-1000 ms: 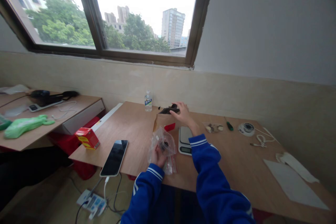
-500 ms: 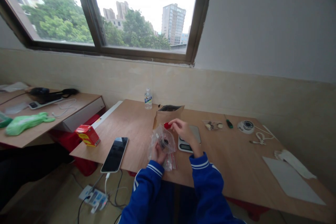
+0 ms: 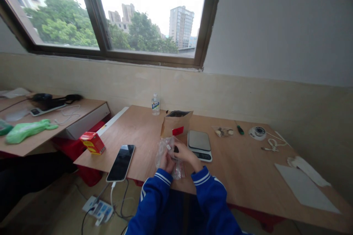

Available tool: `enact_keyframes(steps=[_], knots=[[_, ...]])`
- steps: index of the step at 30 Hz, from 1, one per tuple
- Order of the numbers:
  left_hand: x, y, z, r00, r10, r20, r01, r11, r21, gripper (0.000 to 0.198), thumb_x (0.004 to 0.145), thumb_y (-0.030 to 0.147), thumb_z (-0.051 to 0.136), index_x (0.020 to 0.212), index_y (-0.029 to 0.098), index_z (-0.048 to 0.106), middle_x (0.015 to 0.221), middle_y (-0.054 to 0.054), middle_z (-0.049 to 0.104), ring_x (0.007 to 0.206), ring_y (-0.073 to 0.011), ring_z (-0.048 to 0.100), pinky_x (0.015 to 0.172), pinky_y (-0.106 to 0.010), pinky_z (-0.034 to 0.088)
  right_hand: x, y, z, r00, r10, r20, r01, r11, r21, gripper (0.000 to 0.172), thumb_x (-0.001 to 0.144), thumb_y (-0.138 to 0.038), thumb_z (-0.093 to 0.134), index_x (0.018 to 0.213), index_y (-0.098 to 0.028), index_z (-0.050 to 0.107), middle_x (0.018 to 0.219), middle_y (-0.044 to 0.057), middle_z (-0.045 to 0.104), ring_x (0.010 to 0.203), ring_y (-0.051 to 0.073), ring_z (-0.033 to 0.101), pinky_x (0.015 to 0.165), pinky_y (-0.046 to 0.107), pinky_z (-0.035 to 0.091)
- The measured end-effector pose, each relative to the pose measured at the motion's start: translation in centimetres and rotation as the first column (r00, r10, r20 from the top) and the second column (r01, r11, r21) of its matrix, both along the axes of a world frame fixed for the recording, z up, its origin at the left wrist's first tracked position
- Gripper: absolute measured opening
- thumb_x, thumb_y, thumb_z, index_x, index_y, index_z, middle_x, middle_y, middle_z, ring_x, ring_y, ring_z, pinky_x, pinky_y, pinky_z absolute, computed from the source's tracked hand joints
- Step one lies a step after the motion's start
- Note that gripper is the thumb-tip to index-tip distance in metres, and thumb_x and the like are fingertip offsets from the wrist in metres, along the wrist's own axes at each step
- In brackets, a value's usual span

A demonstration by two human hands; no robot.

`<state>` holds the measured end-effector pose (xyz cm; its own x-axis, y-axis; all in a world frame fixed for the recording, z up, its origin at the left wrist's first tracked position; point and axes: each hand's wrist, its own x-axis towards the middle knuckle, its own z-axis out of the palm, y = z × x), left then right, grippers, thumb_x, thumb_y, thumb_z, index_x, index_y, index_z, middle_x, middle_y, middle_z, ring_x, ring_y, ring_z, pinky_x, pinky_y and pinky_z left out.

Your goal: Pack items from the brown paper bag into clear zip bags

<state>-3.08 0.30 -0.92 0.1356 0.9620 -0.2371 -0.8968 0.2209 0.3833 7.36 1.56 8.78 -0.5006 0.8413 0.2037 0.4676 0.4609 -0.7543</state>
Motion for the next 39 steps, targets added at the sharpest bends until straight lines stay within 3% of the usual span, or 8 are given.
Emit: enact_keyframes(steps=[9,12,16,20,25,31,36,39], knots=[[0.1,0.1,0.5,0.999,-0.038,0.013,0.037,0.999,0.01,0.033,0.089,0.033,0.041,0.113,0.018,0.059,0.101,-0.008,0.069,0.103,-0.0229,0.061,0.098,-0.038,0.043,2.1,0.7,0.1,0.987,-0.087,-0.135,0.078,0.995,-0.064,0.027,0.068,-0.012,0.064,0.093,-0.02,0.058,0.095,0.003,0.064,0.091,0.02,0.06,0.084,0.035,0.045],[0.0,0.0,0.7,0.999,-0.052,0.012,0.052,0.999,-0.01,0.034,0.09,0.033,0.039,0.109,0.016,0.061,0.103,-0.009,0.068,0.105,-0.0234,0.06,0.097,-0.036,0.044,2.6,1.3,3.2,0.955,-0.127,-0.267,0.138,0.99,0.023,0.024,0.071,-0.02,0.064,0.095,-0.02,0.057,0.095,0.003,0.063,0.093,0.019,0.059,0.085,0.034,0.046],[-0.2,-0.1,0.7,0.996,-0.087,0.007,0.087,0.996,-0.016,0.035,0.09,0.035,0.04,0.11,0.016,0.061,0.104,-0.012,0.067,0.103,-0.0242,0.061,0.095,-0.036,0.045,3.0,3.7,9.9,0.849,-0.192,-0.492,0.335,0.916,0.22,0.024,0.075,-0.028,0.063,0.096,-0.02,0.057,0.096,0.004,0.063,0.093,0.018,0.059,0.086,0.032,0.046],[-0.2,-0.2,0.7,0.994,-0.099,0.034,0.1,0.994,-0.031,0.035,0.091,0.036,0.038,0.11,0.017,0.06,0.098,-0.01,0.069,0.093,-0.02,0.065,0.092,-0.035,0.047,2.4,6.3,13.8,0.879,-0.162,-0.448,0.338,0.875,0.347,0.023,0.076,-0.025,0.062,0.098,-0.021,0.058,0.098,0.004,0.064,0.095,0.018,0.059,0.087,0.032,0.045],[-0.1,-0.4,1.0,0.996,-0.081,0.035,0.083,0.996,-0.034,0.034,0.091,0.035,0.04,0.111,0.014,0.058,0.094,-0.01,0.07,0.087,-0.0184,0.066,0.089,-0.035,0.049,1.2,6.8,12.0,0.961,-0.142,-0.237,0.218,0.918,0.332,0.028,0.078,-0.022,0.059,0.105,-0.02,0.06,0.102,0.005,0.066,0.096,0.019,0.061,0.088,0.033,0.045],[-0.2,-0.4,0.9,0.994,-0.095,0.055,0.094,0.995,0.013,0.037,0.09,0.035,0.043,0.118,0.013,0.054,0.102,-0.012,0.068,0.094,-0.0199,0.065,0.092,-0.036,0.047,1.0,7.2,11.9,0.927,-0.195,-0.321,0.332,0.826,0.456,0.032,0.083,-0.029,0.056,0.114,-0.021,0.057,0.11,0.007,0.063,0.097,0.019,0.059,0.088,0.033,0.044],[-0.2,-0.4,1.0,0.995,-0.08,0.052,0.081,0.996,-0.022,0.034,0.091,0.033,0.041,0.113,0.014,0.056,0.095,-0.011,0.07,0.088,-0.0188,0.067,0.087,-0.036,0.051,1.6,7.3,11.9,0.951,-0.273,-0.145,0.309,0.828,0.467,0.033,0.083,-0.037,0.057,0.112,-0.022,0.059,0.119,0.009,0.06,0.115,0.025,0.051,0.1,0.047,0.032],[-0.2,-0.4,1.0,0.997,-0.068,0.041,0.068,0.997,-0.019,0.032,0.09,0.033,0.043,0.111,0.013,0.058,0.095,-0.01,0.07,0.087,-0.0191,0.067,0.086,-0.037,0.051,2.1,5.2,10.7,0.906,-0.313,-0.287,0.414,0.802,0.432,0.031,0.087,-0.038,0.05,0.112,-0.02,0.057,0.12,0.011,0.057,0.114,0.024,0.05,0.097,0.044,0.036]])
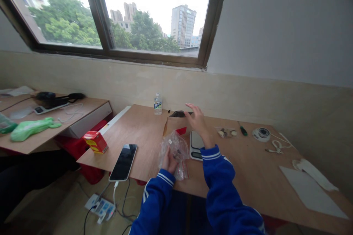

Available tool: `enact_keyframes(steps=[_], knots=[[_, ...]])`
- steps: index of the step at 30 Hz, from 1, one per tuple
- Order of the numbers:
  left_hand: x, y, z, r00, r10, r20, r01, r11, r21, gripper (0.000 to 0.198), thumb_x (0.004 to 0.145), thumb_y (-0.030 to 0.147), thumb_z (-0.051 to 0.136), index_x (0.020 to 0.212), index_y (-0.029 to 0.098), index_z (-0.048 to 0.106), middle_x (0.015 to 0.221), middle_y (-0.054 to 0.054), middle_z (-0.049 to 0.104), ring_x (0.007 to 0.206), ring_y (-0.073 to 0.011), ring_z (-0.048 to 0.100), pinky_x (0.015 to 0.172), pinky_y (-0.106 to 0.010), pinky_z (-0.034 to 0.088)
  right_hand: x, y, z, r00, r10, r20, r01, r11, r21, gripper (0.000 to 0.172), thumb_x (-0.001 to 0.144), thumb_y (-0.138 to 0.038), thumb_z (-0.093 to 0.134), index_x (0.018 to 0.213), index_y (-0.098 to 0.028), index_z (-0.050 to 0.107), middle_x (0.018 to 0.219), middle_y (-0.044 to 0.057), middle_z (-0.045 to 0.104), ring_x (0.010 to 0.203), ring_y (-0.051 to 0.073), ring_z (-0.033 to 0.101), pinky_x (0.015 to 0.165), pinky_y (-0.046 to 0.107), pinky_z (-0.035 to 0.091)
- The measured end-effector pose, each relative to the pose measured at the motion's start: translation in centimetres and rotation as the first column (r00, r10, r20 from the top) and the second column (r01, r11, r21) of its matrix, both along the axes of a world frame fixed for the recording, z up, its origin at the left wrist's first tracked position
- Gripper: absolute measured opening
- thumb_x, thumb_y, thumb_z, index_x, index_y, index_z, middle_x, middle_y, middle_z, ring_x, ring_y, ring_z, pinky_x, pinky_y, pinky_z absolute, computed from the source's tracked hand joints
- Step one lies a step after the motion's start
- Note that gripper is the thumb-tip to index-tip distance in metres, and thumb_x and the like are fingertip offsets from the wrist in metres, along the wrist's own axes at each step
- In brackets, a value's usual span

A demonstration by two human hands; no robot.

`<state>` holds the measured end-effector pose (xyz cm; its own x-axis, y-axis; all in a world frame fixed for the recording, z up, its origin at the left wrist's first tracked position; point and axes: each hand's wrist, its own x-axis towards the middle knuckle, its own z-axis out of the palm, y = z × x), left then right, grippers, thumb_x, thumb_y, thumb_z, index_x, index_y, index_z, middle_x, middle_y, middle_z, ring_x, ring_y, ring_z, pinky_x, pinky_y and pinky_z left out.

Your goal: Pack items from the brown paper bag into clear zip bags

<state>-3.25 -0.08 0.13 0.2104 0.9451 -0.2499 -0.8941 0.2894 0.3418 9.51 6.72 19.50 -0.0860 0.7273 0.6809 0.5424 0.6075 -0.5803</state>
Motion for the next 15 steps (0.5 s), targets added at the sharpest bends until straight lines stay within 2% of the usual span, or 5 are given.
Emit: enact_keyframes(steps=[2,5,10,13,15], knots=[[0.0,0.0,0.1,1.0,-0.005,-0.003,0.005,1.0,0.015,0.033,0.089,0.034,0.045,0.11,0.013,0.058,0.098,-0.01,0.069,0.091,-0.0192,0.066,0.089,-0.035,0.05,0.4,-1.9,-1.5,0.991,0.047,-0.122,-0.052,0.998,-0.044,0.025,0.09,-0.034,0.043,0.105,-0.019,0.057,0.107,0.009,0.061,0.099,0.019,0.058,0.087,0.036,0.045],[0.1,0.0,0.2,0.999,0.002,-0.041,0.001,0.998,0.062,0.034,0.088,0.035,0.045,0.111,0.015,0.059,0.105,-0.01,0.068,0.101,-0.0203,0.063,0.094,-0.035,0.047,0.8,-4.1,-4.9,0.973,0.209,-0.095,-0.228,0.922,-0.313,0.02,0.089,-0.023,0.04,0.095,-0.019,0.058,0.08,0.002,0.064,0.07,0.015,0.061,0.068,0.028,0.049],[0.0,0.1,0.1,0.997,-0.016,-0.076,0.023,0.995,0.093,0.036,0.089,0.036,0.04,0.109,0.015,0.061,0.104,-0.01,0.068,0.104,-0.022,0.061,0.098,-0.037,0.044,0.4,-4.8,-10.0,0.941,0.323,0.098,-0.203,0.772,-0.602,0.018,0.077,-0.009,0.047,0.083,-0.015,0.064,0.082,0.006,0.068,0.074,0.018,0.062,0.071,0.03,0.047],[0.0,0.1,-0.1,0.995,-0.026,-0.1,0.034,0.996,0.08,0.037,0.089,0.036,0.038,0.107,0.014,0.061,0.103,-0.01,0.069,0.103,-0.0227,0.061,0.098,-0.038,0.044,-0.2,-4.8,-11.0,0.878,0.464,0.118,-0.263,0.674,-0.691,0.015,0.071,-0.011,0.059,0.084,-0.015,0.066,0.086,0.005,0.07,0.075,0.021,0.062,0.071,0.03,0.048],[0.0,0.2,-0.2,0.994,-0.014,-0.105,0.022,0.997,0.072,0.036,0.09,0.034,0.038,0.106,0.013,0.062,0.103,-0.01,0.069,0.104,-0.023,0.061,0.098,-0.037,0.044,-0.6,-5.0,-11.2,0.859,0.496,0.13,-0.282,0.669,-0.688,0.018,0.069,-0.013,0.063,0.087,-0.015,0.066,0.091,0.006,0.069,0.079,0.022,0.062,0.074,0.032,0.048]])
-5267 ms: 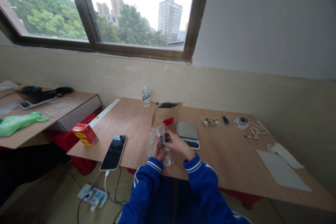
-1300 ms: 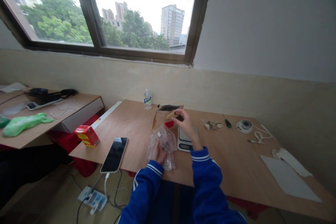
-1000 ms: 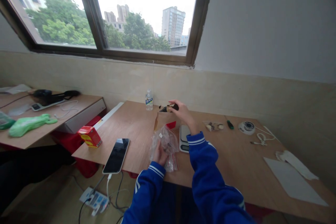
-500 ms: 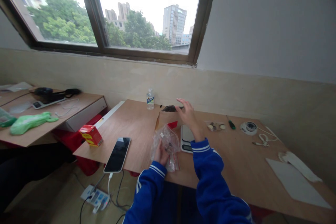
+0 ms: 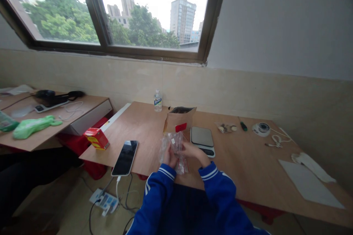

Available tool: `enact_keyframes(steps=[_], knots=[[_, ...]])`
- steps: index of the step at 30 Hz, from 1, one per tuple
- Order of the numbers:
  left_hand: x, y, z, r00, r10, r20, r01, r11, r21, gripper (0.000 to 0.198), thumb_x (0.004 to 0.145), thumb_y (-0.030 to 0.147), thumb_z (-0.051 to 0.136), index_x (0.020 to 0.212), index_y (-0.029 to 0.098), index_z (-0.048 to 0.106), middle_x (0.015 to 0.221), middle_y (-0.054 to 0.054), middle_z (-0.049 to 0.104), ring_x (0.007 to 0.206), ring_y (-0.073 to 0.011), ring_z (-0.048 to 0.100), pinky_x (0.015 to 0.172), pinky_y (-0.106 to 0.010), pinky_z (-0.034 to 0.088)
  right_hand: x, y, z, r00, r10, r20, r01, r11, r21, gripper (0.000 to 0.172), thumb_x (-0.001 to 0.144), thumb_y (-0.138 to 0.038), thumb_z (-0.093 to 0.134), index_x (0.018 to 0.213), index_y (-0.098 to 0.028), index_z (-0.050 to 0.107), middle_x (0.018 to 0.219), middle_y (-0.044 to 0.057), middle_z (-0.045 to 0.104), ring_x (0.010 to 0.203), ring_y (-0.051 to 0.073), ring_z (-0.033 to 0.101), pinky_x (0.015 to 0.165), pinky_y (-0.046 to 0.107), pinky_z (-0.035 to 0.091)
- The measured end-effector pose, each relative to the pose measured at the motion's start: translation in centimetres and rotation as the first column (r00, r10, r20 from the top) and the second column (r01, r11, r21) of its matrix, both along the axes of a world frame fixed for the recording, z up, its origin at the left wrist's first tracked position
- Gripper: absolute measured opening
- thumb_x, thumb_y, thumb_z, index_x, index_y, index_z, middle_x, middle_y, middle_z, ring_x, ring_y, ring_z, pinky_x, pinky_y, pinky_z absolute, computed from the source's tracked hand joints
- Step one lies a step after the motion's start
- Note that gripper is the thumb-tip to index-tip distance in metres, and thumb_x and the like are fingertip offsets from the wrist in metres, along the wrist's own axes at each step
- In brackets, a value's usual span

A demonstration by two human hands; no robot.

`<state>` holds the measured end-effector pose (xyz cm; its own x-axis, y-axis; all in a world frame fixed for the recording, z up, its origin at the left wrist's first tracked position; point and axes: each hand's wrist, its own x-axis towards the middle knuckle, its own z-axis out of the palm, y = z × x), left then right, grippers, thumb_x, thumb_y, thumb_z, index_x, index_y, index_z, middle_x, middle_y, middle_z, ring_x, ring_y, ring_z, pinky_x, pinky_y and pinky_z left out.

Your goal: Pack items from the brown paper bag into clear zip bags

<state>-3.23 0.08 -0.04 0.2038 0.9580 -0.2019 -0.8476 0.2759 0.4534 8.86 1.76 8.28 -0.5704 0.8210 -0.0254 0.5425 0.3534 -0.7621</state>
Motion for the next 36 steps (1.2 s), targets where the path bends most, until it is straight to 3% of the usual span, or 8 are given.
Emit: enact_keyframes(steps=[7,10,17,22,27,29,32,36], knots=[[0.2,0.1,-0.3,0.999,0.03,-0.017,-0.031,0.999,-0.016,0.031,0.087,0.033,0.044,0.098,0.011,0.064,0.099,-0.012,0.07,0.1,-0.0233,0.063,0.095,-0.036,0.046,-0.3,-1.6,-1.2,0.999,-0.016,-0.051,0.023,0.989,0.147,0.038,0.067,-0.014,0.069,0.105,-0.016,0.062,0.109,0.01,0.062,0.099,0.025,0.058,0.089,0.037,0.043],[0.2,0.2,-0.5,1.0,0.003,-0.027,-0.003,1.0,-0.005,0.031,0.086,0.035,0.044,0.096,0.014,0.065,0.1,-0.011,0.07,0.102,-0.0233,0.062,0.097,-0.037,0.046,-0.2,-2.4,-1.9,0.994,-0.07,-0.088,0.085,0.982,0.171,0.033,0.068,-0.013,0.068,0.1,-0.018,0.064,0.113,0.009,0.06,0.104,0.025,0.055,0.092,0.037,0.041],[0.5,0.0,0.5,1.0,-0.004,-0.023,0.005,0.999,0.037,0.035,0.088,0.039,0.041,0.106,0.017,0.061,0.112,-0.009,0.065,0.114,-0.0234,0.055,0.1,-0.039,0.043,1.2,-3.3,-2.1,0.944,-0.25,-0.216,0.271,0.96,0.073,0.016,0.075,-0.024,0.063,0.089,-0.017,0.06,0.086,0.004,0.065,0.077,0.019,0.059,0.073,0.032,0.046],[0.6,0.0,1.2,0.998,-0.005,-0.069,0.006,1.0,0.017,0.036,0.09,0.037,0.036,0.107,0.017,0.061,0.117,-0.009,0.063,0.118,-0.0223,0.052,0.099,-0.036,0.043,3.2,-2.0,2.1,0.794,-0.351,-0.497,0.452,0.887,0.095,0.027,0.077,-0.036,0.062,0.096,-0.018,0.056,0.094,0.006,0.064,0.085,0.018,0.061,0.076,0.031,0.048],[0.7,-0.1,1.1,0.996,-0.001,-0.085,0.002,1.0,0.005,0.036,0.092,0.034,0.032,0.111,0.018,0.059,0.128,-0.009,0.056,0.123,-0.0211,0.047,0.102,-0.035,0.039,3.3,2.5,9.5,0.667,-0.28,-0.69,0.644,0.683,0.344,0.03,0.084,-0.038,0.053,0.107,-0.018,0.053,0.107,0.009,0.061,0.097,0.017,0.058,0.087,0.031,0.046],[0.7,-0.1,1.1,0.997,-0.018,-0.079,0.019,1.0,0.007,0.037,0.092,0.034,0.034,0.113,0.018,0.059,0.126,-0.01,0.057,0.123,-0.0213,0.048,0.103,-0.036,0.039,2.7,4.0,10.9,0.732,-0.255,-0.633,0.617,0.642,0.456,0.029,0.087,-0.036,0.05,0.11,-0.018,0.052,0.111,0.01,0.06,0.102,0.018,0.056,0.091,0.033,0.043],[0.6,-0.1,1.1,0.997,-0.021,-0.07,0.021,1.0,0.003,0.038,0.091,0.036,0.034,0.114,0.018,0.059,0.123,-0.009,0.059,0.122,-0.0203,0.048,0.103,-0.036,0.039,1.9,5.2,10.3,0.897,-0.278,-0.345,0.434,0.709,0.556,0.033,0.089,-0.032,0.047,0.118,-0.018,0.051,0.116,0.011,0.06,0.109,0.022,0.053,0.098,0.042,0.036],[0.6,0.2,0.9,0.999,-0.024,-0.036,0.023,0.999,-0.034,0.036,0.092,0.034,0.034,0.111,0.019,0.061,0.127,-0.007,0.057,0.123,-0.018,0.047,0.104,-0.032,0.038,1.8,5.3,8.2,0.921,-0.356,-0.158,0.378,0.719,0.583,0.04,0.094,-0.029,0.036,0.133,-0.024,0.04,0.137,0.009,0.046,0.127,0.025,0.038,0.104,0.049,0.026]])
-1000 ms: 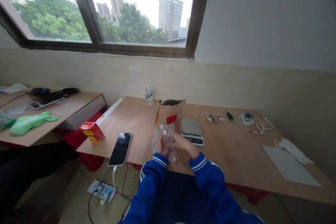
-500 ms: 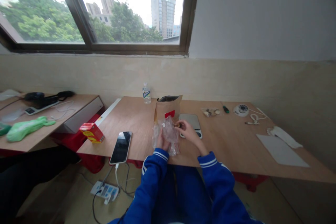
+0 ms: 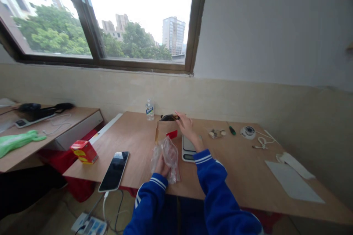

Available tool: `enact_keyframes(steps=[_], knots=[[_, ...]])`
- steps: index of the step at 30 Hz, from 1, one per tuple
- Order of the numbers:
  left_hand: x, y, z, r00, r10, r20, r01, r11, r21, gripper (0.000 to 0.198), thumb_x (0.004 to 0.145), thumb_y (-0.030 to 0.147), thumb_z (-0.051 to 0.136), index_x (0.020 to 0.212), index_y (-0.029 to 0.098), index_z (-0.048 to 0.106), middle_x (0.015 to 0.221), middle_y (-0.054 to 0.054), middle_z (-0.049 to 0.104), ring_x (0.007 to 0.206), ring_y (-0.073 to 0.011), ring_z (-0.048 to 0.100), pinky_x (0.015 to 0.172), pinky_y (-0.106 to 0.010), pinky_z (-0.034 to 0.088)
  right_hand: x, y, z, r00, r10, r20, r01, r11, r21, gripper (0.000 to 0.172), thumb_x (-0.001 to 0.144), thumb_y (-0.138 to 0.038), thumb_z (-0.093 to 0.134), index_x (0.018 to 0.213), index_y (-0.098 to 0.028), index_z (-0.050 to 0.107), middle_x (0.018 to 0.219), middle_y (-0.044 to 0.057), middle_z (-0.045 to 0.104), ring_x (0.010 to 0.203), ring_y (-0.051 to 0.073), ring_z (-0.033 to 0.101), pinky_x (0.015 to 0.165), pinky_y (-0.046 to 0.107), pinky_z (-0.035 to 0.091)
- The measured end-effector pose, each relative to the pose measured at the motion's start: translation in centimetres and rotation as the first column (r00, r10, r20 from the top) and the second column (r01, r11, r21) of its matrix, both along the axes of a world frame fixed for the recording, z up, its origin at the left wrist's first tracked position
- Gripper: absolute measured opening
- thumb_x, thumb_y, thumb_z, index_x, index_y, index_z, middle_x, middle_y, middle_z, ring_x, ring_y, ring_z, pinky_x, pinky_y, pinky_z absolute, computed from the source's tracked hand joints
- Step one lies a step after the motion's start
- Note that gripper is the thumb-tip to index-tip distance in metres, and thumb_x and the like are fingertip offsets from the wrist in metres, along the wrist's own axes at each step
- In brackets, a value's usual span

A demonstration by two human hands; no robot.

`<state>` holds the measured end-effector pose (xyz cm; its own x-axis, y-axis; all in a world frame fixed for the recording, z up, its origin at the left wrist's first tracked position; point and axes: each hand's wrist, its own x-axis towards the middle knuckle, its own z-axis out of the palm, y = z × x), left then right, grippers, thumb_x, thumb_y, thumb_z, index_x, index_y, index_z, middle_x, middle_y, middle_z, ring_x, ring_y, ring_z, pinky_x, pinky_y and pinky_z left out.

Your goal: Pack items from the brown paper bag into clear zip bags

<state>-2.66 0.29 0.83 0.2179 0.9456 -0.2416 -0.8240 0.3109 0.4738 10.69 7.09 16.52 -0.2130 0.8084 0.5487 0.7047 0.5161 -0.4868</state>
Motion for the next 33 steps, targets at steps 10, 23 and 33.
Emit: enact_keyframes(steps=[10,23,33], knots=[[-0.1,0.5,-0.7,0.995,0.007,-0.102,-0.009,1.0,-0.011,0.032,0.09,0.032,0.037,0.107,0.023,0.062,0.114,-0.004,0.065,0.117,-0.018,0.053,0.101,-0.032,0.041,0.1,-1.6,0.4,0.999,-0.039,-0.023,0.04,0.999,0.023,0.044,0.094,-0.041,0.033,0.137,-0.032,0.034,0.148,0.007,0.027,0.136,0.029,0.021,0.106,0.057,0.018],[2.1,-0.7,1.4,0.754,0.289,-0.59,-0.216,0.957,0.194,0.02,0.073,0.028,0.064,0.09,0.018,0.066,0.083,-0.005,0.069,0.091,-0.0208,0.063,0.086,-0.033,0.048,-1.0,-10.2,-12.7,0.713,-0.419,-0.563,0.079,0.845,-0.528,0.041,0.078,-0.044,0.053,0.108,-0.018,0.048,0.111,0.016,0.06,0.095,0.028,0.062,0.076,0.04,0.053],[-1.7,-1.3,8.5,0.2,0.377,-0.904,0.035,0.92,0.391,0.038,0.081,0.051,0.043,0.095,0.02,0.06,0.057,0.003,0.053,0.05,-0.015,0.05,0.048,-0.025,0.041,11.6,-5.3,-12.3,0.775,-0.407,-0.484,0.226,0.893,-0.389,0.036,0.082,-0.042,0.045,0.102,-0.014,0.055,0.094,0.013,0.065,0.074,0.021,0.062,0.067,0.038,0.052]])
